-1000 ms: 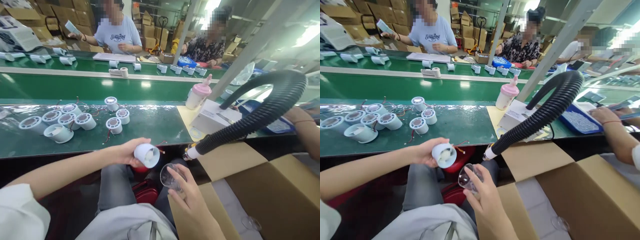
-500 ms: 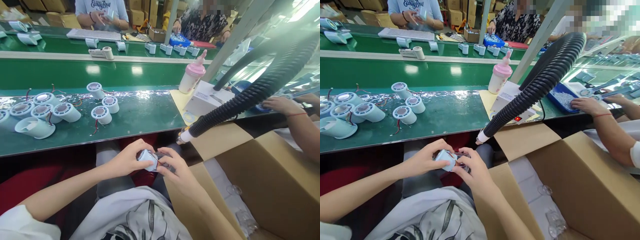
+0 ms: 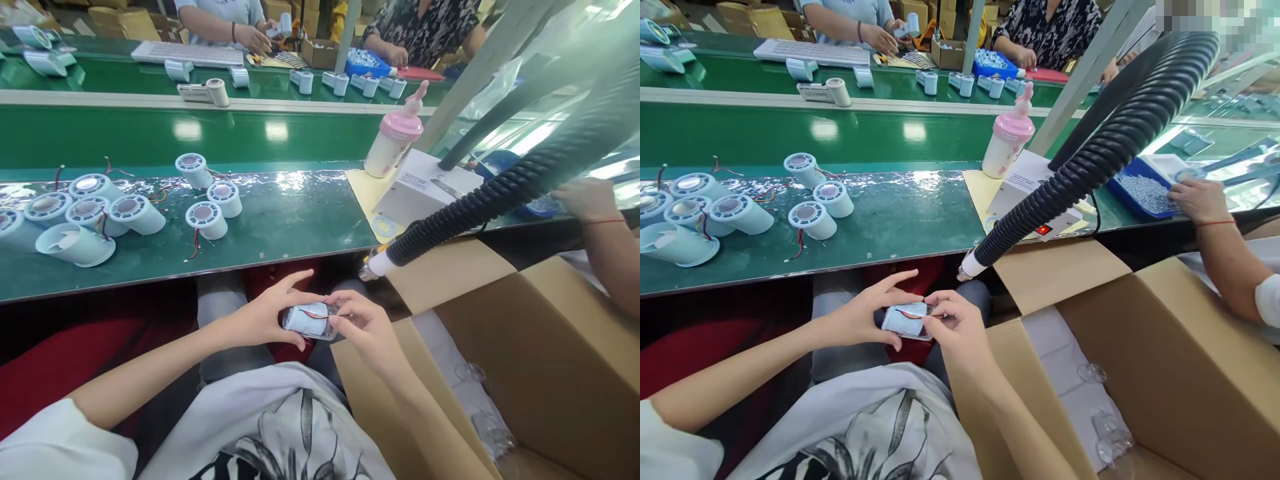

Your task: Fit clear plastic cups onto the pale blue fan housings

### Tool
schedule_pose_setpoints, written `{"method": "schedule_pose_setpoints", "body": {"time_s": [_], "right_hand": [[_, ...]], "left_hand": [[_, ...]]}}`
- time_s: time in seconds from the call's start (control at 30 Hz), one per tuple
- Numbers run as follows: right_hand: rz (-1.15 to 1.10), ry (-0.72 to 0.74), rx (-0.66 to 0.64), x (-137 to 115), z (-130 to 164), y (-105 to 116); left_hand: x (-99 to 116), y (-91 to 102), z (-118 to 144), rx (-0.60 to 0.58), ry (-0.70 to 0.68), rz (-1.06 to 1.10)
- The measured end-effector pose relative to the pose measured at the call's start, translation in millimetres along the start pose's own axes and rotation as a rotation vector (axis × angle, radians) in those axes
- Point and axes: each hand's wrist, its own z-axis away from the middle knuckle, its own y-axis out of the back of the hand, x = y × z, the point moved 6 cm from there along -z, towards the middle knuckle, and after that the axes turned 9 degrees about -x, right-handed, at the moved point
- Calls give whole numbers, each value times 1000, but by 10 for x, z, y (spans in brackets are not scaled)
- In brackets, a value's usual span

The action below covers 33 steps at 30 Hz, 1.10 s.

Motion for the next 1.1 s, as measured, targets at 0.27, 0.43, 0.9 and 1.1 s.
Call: {"method": "schedule_pose_setpoints", "body": {"time_s": [0.27,0.43,0.9,1.1], "right_hand": [[106,188,-192,-88,36,6],[443,351,-165,-165,160,-13],[180,151,-209,-122,207,-11],[87,67,-225,-107,188,-37]], "left_hand": [[-19,-137,18,60,88,716],[32,-160,74,-5,113,776],[216,-25,168,35,-94,355],[238,-12,172,26,-106,321]]}}
